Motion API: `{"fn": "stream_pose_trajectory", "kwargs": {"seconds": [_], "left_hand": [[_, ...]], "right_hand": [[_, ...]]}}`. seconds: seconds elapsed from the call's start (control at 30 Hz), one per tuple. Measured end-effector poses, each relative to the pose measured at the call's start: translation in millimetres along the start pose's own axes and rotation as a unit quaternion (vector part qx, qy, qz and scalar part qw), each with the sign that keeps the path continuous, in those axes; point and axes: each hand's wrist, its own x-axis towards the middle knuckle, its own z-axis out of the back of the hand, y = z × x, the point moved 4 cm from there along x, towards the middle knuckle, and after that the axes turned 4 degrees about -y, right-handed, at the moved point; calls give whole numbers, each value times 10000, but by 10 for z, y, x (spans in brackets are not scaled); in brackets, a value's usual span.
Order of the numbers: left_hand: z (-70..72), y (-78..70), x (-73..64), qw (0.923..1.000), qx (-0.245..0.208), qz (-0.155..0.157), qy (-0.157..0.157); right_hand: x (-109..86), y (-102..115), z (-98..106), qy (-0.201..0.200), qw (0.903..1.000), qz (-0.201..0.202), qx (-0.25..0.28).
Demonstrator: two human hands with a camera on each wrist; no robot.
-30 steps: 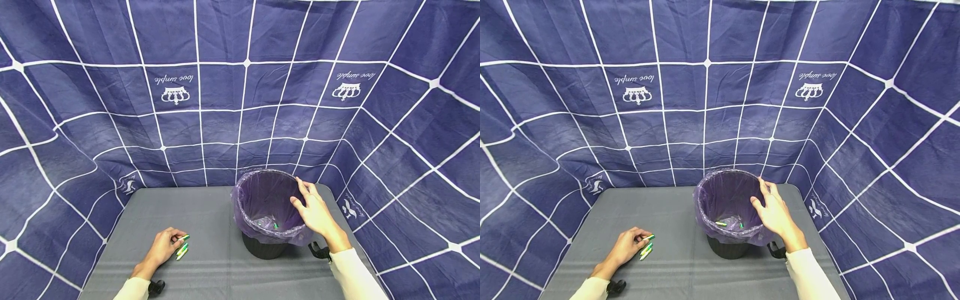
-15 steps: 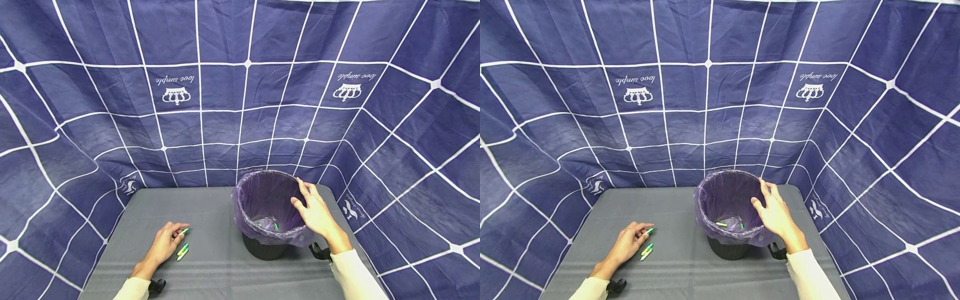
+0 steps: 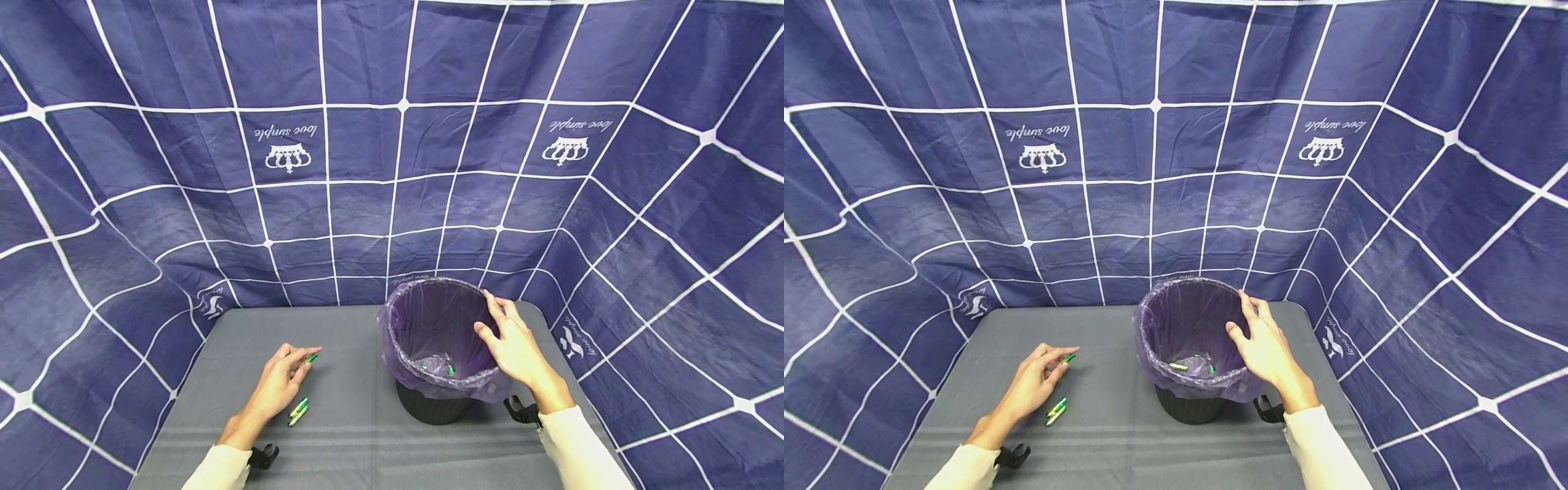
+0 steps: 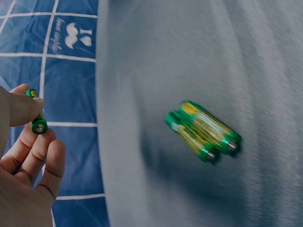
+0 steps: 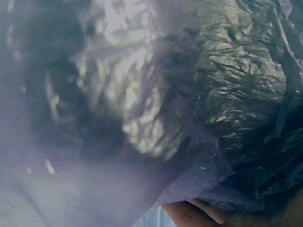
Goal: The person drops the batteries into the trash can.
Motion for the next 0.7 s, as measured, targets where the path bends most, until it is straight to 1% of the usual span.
{"fn": "stream_pose_trajectory", "kwargs": {"seconds": [0.17,0.37,0.7], "left_hand": [[17,-135,95,10000,23,6,63],[60,-315,237,9998,88,-198,19],[147,-642,519,9985,-213,-500,-62]], "right_hand": [[0,-4,-11,11,10000,0,24],[-5,3,-9,11,10000,1,28],[0,-5,-2,4,10000,11,-10]]}}
